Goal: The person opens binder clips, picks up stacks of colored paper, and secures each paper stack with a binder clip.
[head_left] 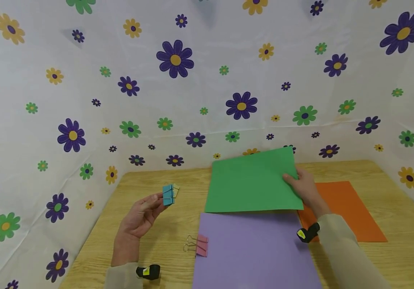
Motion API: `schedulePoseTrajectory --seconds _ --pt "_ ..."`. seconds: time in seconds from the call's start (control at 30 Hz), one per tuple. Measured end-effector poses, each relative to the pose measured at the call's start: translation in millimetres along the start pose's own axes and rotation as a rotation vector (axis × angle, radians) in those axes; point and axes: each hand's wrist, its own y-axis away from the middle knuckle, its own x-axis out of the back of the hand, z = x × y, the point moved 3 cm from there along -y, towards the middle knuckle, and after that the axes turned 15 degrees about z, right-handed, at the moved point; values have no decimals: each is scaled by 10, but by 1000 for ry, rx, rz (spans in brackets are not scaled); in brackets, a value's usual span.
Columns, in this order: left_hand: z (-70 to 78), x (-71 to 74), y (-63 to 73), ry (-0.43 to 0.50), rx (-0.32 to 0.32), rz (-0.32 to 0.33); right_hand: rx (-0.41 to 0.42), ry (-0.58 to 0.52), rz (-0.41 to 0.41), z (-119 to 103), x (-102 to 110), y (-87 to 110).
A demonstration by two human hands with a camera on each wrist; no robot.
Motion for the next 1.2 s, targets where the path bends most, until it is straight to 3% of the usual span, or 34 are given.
schedulePoseTrajectory --seconds 0.27,0.63,0.97,1.2 --pt "-1 -6 10 11 -5 -5 -59 -30 22 57 121 46" --pt "-11 -7 0 12 -8 -46 -48 -121 59 150 207 147" --pt "-35 -71 -60 11 -9 -10 -169 -176 42 272 279 247" --pt "-60 -105 -100 -3 -17 23 -181 -239 -5 227 345 288"
